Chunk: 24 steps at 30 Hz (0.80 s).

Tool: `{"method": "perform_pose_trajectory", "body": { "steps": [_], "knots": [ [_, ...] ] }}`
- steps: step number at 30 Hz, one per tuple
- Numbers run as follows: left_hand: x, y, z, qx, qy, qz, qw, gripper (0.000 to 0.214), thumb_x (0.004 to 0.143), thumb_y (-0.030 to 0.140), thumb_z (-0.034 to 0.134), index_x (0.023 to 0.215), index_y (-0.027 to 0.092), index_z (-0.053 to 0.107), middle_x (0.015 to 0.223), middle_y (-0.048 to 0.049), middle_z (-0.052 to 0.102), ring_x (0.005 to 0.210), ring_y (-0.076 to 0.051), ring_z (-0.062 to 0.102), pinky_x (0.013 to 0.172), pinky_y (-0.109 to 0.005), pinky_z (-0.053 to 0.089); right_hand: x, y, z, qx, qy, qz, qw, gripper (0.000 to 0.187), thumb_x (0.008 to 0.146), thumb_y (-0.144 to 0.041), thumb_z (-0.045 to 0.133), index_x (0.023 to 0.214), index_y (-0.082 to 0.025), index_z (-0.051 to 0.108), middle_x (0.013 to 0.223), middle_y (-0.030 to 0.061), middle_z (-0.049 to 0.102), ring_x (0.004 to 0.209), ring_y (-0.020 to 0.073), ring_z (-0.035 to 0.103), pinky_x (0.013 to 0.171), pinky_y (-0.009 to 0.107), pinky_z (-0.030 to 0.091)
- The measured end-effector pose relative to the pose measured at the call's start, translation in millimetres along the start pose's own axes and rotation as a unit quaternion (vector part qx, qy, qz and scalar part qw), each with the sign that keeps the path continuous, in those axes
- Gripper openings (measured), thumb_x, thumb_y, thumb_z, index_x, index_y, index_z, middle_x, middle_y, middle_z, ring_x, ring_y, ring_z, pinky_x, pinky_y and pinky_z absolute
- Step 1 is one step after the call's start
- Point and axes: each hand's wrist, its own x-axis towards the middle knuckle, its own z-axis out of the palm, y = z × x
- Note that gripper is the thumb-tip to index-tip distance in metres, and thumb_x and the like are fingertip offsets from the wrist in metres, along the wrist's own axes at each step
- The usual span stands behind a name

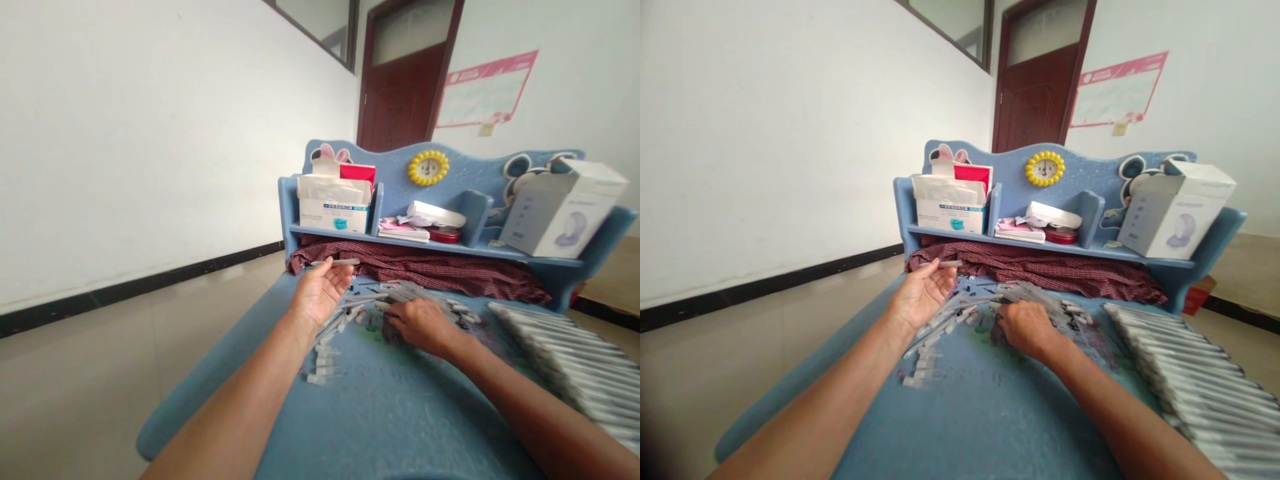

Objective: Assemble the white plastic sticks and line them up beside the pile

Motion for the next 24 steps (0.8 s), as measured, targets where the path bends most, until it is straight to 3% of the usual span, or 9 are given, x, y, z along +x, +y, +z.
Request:
{"method": "perform_pose_trajectory", "body": {
  "steps": [7,13,18,21,24],
  "knots": [
    [0,1,-1.1,0.012,0.000,-0.003,1.000,0.023,0.086,0.013,0.045,0.068,0.007,0.058,0.056,-0.0075,0.066,0.052,-0.013,0.064,0.049,-0.020,0.051,17,-31,-15,0.012,0.020,-0.108,0.994,0.028,0.086,-0.025,0.036,0.098,-0.021,0.061,0.085,0.0098,0.068,0.080,0.0224,0.064,0.065,0.028,0.043],
    [0,3,-2.7,0.004,-0.003,0.007,1.000,0.022,0.086,0.013,0.045,0.068,0.009,0.057,0.056,-0.0063,0.066,0.051,-0.013,0.064,0.048,-0.021,0.051,45,-52,-14,0.004,-0.004,-0.123,0.992,0.028,0.085,-0.027,0.039,0.099,-0.021,0.062,0.087,0.0112,0.068,0.083,0.0241,0.063,0.067,0.030,0.044],
    [-1,3,-3.1,0.011,-0.001,0.000,1.000,0.022,0.086,0.014,0.046,0.068,0.008,0.058,0.056,-0.0058,0.066,0.051,-0.013,0.063,0.049,-0.021,0.050,51,-53,-9,0.019,-0.001,-0.122,0.992,0.026,0.084,-0.028,0.041,0.092,-0.019,0.065,0.086,0.0122,0.068,0.082,0.0240,0.063,0.067,0.030,0.043],
    [-1,3,-3.0,0.017,-0.007,-0.001,1.000,0.023,0.086,0.015,0.046,0.068,0.008,0.059,0.056,-0.0059,0.065,0.051,-0.012,0.063,0.049,-0.021,0.050,49,-47,-9,0.076,0.035,-0.113,0.990,0.023,0.081,-0.027,0.044,0.085,-0.017,0.064,0.078,0.0109,0.068,0.075,0.0218,0.063,0.064,0.028,0.042],
    [-2,2,-2.8,0.026,-0.014,-0.001,1.000,0.023,0.086,0.014,0.046,0.067,0.008,0.058,0.055,-0.0057,0.065,0.051,-0.012,0.063,0.048,-0.020,0.049,41,-38,-10,0.236,0.063,-0.105,0.964,0.015,0.077,-0.021,0.047,0.074,-0.016,0.061,0.064,0.0056,0.064,0.060,0.0161,0.061,0.056,0.024,0.041]
  ]
}}
